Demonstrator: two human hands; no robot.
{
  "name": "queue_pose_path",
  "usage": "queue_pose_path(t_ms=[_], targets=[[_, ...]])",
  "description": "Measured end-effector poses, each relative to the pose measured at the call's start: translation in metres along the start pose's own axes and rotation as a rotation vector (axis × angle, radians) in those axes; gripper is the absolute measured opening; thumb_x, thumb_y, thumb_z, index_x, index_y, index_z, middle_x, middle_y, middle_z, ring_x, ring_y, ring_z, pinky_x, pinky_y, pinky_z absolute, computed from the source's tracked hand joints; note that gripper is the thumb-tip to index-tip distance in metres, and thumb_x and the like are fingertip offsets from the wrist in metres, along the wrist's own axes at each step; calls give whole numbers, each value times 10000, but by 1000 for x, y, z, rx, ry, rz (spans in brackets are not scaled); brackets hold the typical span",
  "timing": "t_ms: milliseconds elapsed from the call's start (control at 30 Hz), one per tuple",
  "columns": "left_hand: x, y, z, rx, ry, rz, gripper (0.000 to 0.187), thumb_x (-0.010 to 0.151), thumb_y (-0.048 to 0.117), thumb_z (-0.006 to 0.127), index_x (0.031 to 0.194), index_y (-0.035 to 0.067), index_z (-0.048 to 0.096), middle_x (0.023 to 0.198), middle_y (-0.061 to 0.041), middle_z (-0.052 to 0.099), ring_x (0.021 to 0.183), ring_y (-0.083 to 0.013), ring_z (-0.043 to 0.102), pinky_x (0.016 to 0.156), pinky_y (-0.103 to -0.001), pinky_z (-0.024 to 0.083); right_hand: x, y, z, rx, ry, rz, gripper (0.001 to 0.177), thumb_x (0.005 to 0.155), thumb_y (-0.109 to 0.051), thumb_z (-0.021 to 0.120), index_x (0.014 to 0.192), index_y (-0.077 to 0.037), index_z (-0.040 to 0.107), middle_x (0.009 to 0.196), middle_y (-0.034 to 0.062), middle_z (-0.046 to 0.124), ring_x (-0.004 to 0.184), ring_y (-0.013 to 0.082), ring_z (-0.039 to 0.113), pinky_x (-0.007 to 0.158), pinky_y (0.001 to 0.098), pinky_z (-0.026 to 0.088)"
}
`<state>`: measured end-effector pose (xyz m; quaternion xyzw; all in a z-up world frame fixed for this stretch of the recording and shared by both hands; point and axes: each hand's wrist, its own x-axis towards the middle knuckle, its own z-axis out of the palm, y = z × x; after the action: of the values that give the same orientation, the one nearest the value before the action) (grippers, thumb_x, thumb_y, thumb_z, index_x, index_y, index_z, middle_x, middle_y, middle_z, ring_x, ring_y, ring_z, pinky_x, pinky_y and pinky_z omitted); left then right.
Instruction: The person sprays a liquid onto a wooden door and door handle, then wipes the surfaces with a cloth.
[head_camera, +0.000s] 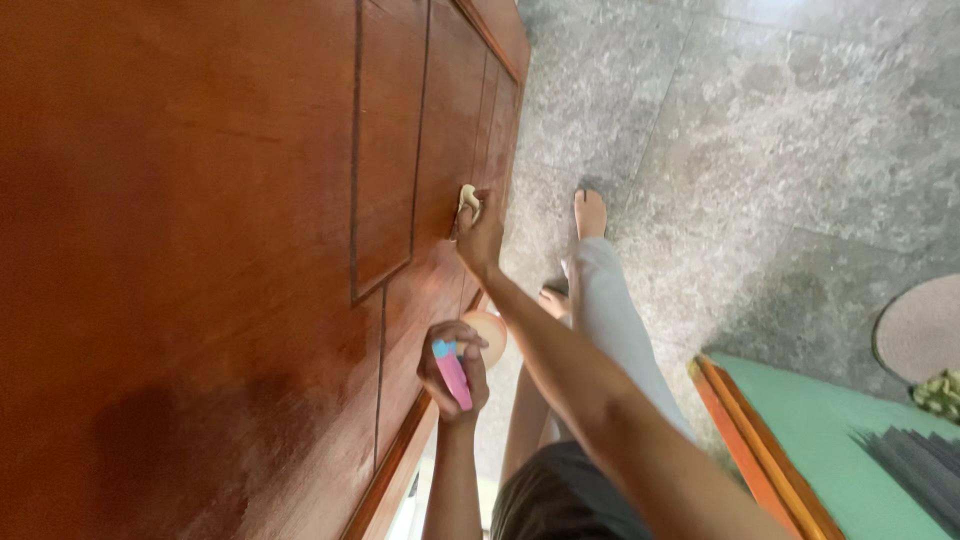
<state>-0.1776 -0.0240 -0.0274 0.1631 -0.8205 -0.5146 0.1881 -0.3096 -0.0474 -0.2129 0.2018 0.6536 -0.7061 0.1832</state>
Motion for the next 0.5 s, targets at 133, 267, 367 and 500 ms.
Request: queue_pose_path(t_ms=[133, 267, 367, 500], targets=[[21, -3, 17, 7, 22, -47, 260, 1042, 278, 613, 1017, 21, 585, 907, -103, 636, 769, -188, 677, 721, -313, 546, 57, -29, 0, 73, -61, 216, 220, 992, -81, 508, 1195, -34, 436, 837, 104, 628, 564, 156, 628, 429, 315, 522], [44, -3, 35, 6, -7, -48, 252, 1047, 273, 614, 1011, 25, 584, 910, -102, 637, 784, -194, 673, 730, -312, 547, 94, -93, 10, 283, -44, -55, 158, 1050, -85, 501, 1191, -18, 477, 873, 104, 637, 632, 125, 634, 465, 284, 538], [64, -8, 49, -37, 2, -88, 247, 1031, 260, 617, 1011, 16, 583, 931, -118, 624, 743, -183, 679, 689, -299, 555, 95, -97, 17, 119, 73, -464, 191, 1054, -60, 526, 1234, 4, 512, 1012, 126, 569, 703, 153, 603, 510, 301, 526], [81, -12, 62, -32, -1, -71, 223, 1047, 232, 612, 1024, 12, 577, 952, -121, 619, 774, -193, 669, 708, -303, 564, 120, -61, -2, 17, -48, 101, 207, 1046, -83, 531, 1242, -18, 523, 912, 99, 598, 659, 146, 599, 487, 288, 503]])
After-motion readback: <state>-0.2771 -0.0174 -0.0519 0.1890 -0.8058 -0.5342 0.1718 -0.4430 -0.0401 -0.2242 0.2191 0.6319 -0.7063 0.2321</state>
